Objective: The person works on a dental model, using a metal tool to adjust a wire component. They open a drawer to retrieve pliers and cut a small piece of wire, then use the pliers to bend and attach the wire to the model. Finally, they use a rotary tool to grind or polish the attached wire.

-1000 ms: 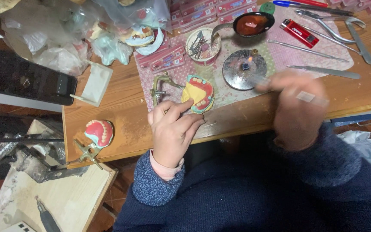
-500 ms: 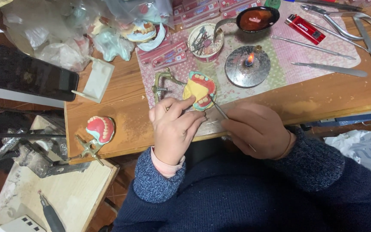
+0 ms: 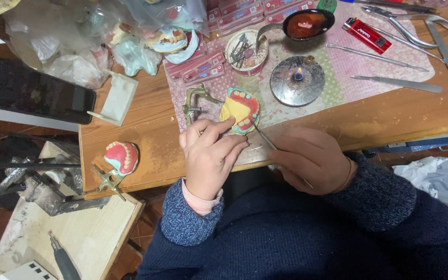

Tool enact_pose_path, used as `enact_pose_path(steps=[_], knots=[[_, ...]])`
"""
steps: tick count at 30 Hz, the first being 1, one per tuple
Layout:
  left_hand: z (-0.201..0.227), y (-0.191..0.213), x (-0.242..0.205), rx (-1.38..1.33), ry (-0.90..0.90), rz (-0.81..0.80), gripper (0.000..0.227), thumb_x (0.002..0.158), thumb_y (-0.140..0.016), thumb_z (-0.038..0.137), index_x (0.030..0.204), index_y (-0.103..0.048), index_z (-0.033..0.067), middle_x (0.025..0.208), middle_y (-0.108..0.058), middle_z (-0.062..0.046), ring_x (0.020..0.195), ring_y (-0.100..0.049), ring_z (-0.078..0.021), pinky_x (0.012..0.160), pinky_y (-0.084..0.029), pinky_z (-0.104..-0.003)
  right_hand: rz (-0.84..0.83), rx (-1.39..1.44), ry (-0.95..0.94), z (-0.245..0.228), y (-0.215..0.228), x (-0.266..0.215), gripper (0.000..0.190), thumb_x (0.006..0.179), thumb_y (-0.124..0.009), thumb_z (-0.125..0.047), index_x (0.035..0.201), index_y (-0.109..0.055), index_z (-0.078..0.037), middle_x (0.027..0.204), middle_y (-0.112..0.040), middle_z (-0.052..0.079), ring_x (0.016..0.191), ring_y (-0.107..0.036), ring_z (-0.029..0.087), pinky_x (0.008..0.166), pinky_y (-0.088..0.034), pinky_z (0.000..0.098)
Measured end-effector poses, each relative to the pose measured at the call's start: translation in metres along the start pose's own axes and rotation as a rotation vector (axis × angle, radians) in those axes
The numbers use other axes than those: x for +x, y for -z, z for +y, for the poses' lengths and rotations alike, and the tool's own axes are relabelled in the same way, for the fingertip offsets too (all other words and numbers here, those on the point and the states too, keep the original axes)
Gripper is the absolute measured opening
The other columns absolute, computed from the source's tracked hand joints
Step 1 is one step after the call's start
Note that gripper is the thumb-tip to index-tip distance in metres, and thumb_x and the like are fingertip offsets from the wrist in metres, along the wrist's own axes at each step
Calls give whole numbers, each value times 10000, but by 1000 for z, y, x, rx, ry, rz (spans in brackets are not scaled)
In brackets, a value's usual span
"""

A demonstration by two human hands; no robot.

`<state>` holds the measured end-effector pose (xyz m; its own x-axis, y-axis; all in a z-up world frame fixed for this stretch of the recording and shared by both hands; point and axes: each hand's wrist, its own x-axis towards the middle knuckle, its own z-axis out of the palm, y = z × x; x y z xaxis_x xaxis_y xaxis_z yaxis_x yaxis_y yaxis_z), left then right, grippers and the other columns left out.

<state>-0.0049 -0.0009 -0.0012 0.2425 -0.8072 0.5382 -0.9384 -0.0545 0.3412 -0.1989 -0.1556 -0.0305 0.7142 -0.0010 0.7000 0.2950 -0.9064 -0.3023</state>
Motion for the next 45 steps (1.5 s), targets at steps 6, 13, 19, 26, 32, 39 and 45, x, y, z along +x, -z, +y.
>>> enact_pose_path(steps=[6, 13, 19, 26, 32, 39, 45], knots=[[2, 2, 2, 8, -6, -5, 152, 772, -863, 246, 899, -791, 203, 1157, -727, 29, 1069, -585, -246, 959, -382, -409, 3, 4, -31, -1, 1, 3, 362, 797, -758, -72, 1142, -660, -22, 1127, -666, 185, 1021, -665, 405, 897, -561, 509], [3, 4, 2, 14, -30, -8, 153, 780, -858, 247, 910, -793, 196, 1156, -726, 25, 1068, -594, -239, 947, -384, -408, 328, 352, -427, 12, 9, -9, 135, 993, -567, -58, 1109, -636, -52, 1116, -675, 133, 974, -670, 274, 893, -539, 395], [-3, 10, 8, -14, -80, -30, 145, 778, -854, 252, 892, -791, 188, 1118, -734, 19, 1047, -596, -239, 918, -379, -414, 683, 583, -640, 50, 57, 14, 99, 1177, -501, -98, 1208, -546, -14, 1088, -678, 104, 979, -651, 152, 968, -530, 300], [-14, 15, 11, -54, -119, -83, 136, 768, -850, 259, 879, -802, 195, 1114, -745, 31, 1056, -601, -234, 924, -376, -419, 628, 616, -656, 71, 65, 4, 75, 1178, -531, -64, 1202, -556, 3, 1113, -679, 101, 954, -600, 106, 941, -512, 257], [-14, 15, 9, -39, -125, -68, 132, 773, -850, 260, 874, -800, 193, 1127, -744, 19, 1128, -601, -266, 965, -369, -433, 604, 585, -665, 72, 64, -1, 72, 1179, -535, -51, 1198, -557, 14, 1119, -687, 104, 993, -629, 114, 977, -526, 260], [-12, 17, 7, -35, -104, -77, 114, 771, -843, 261, 867, -802, 218, 1156, -743, 28, 1218, -576, -294, 993, -329, -465, 621, 686, -705, 55, 87, 12, 156, 1118, -522, -71, 1221, -594, 22, 1108, -690, 115, 945, -657, 145, 929, -552, 278], [-6, 26, 3, 32, -137, 23, 134, 773, -824, 275, 900, -794, 245, 1176, -735, 11, 1249, -540, -322, 1073, -274, -535, 330, 682, -912, 44, 99, -18, 339, 900, -672, -59, 1238, -647, -30, 1092, -687, 96, 950, -678, 164, 839, -542, 280]])
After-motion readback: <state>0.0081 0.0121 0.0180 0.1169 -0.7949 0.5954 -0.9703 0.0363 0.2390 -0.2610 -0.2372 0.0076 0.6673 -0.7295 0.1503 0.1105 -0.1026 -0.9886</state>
